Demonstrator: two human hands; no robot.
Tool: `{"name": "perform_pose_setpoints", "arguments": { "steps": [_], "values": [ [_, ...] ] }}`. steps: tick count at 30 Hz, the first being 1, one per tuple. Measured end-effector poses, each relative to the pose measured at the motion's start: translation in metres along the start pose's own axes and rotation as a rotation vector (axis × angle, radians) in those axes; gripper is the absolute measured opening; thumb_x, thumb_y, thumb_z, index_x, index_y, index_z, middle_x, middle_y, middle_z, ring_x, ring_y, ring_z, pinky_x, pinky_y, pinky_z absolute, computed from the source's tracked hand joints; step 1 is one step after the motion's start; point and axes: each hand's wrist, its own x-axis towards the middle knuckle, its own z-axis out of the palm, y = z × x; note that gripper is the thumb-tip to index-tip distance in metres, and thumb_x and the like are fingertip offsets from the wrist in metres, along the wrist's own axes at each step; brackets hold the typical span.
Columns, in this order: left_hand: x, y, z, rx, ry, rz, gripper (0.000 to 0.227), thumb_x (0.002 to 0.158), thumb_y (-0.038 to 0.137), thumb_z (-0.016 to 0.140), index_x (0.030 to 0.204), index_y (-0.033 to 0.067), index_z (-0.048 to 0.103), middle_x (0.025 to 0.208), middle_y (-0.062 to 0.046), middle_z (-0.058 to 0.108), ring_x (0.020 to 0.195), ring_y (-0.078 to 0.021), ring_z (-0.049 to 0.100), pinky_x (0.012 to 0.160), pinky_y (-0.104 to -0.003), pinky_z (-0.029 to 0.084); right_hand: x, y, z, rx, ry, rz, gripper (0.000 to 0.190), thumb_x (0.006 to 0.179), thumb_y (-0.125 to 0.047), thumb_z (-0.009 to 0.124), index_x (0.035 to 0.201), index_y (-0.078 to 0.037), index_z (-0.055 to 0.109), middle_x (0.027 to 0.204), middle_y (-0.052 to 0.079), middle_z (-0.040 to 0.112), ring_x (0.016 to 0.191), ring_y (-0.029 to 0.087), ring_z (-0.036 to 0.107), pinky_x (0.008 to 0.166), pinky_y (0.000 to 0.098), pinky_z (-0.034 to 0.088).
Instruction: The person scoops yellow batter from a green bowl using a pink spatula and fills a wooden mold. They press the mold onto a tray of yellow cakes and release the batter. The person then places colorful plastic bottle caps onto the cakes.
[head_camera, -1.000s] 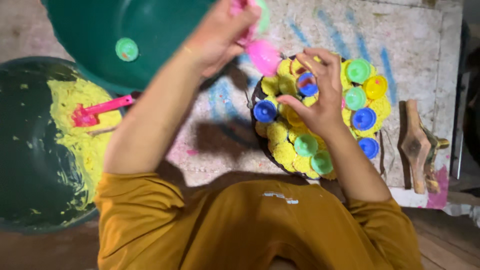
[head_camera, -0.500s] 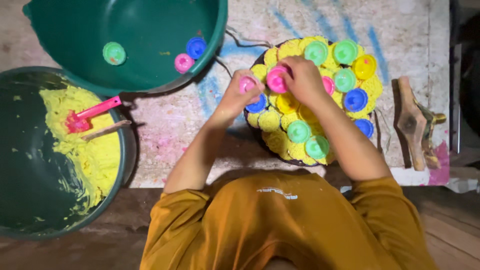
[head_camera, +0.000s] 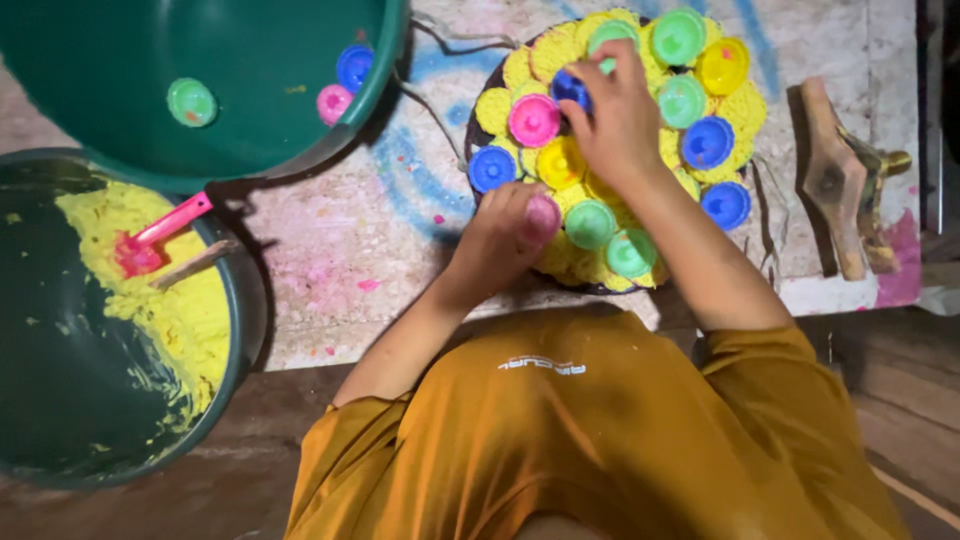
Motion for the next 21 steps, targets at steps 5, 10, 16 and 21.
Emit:
{"name": "perform_pose_setpoints", "arguments": {
  "steps": [5, 10, 16, 21],
  "values": [
    [0.002, 0.017, -0.002, 0.098, -0.055, -0.014, 0.041, 0.096, 0.017, 0.078, 0.131, 0.0037, 0.063, 0.132, -0.016, 0.065, 0.120, -0.0365, 0.062, 0.106, -0.045, 0.048, -0.042, 0.001, -0.065, 0.114, 0.178, 0.080, 0.031, 0.095, -0.004, 0.082, 0.123, -0.005, 0.068, 0.125, 0.014, 0.054, 0.102, 0.029, 0.064, 0.086, 0.0360, 0.055],
    [0.010, 0.035, -0.018, 0.073, -0.065, 0.010, 0.059, 0.081, 0.012, 0.082, 0.134, 0.0024, 0.060, 0.132, -0.021, 0.058, 0.125, -0.0406, 0.056, 0.107, -0.046, 0.047, -0.091, -0.010, -0.108, 0.393, 0.235, 0.425, 0.020, 0.107, -0.003, 0.073, 0.127, -0.003, 0.068, 0.114, 0.008, 0.066, 0.089, 0.014, 0.059, 0.079, 0.0250, 0.049],
    [0.020, 0.060, 0.001, -0.164, -0.239, 0.020, 0.069, 0.075, 0.014, 0.089, 0.137, 0.0066, 0.059, 0.122, -0.016, 0.062, 0.117, -0.0371, 0.058, 0.103, -0.044, 0.047, -0.133, -0.059, -0.089, 0.553, -0.110, 0.416, 0.028, 0.095, -0.013, 0.073, 0.119, -0.001, 0.065, 0.092, 0.008, 0.066, 0.073, 0.014, 0.065, 0.066, 0.0273, 0.052],
    [0.016, 0.058, 0.024, -0.254, -0.261, 0.097, 0.079, 0.071, 0.020, 0.088, 0.139, 0.0041, 0.054, 0.129, -0.019, 0.059, 0.123, -0.0388, 0.055, 0.104, -0.047, 0.045, -0.150, -0.032, -0.094, 0.343, 0.080, 0.335, 0.011, 0.106, -0.011, 0.063, 0.111, -0.002, 0.067, 0.099, 0.012, 0.068, 0.087, 0.022, 0.068, 0.078, 0.0337, 0.053]
  ]
}}
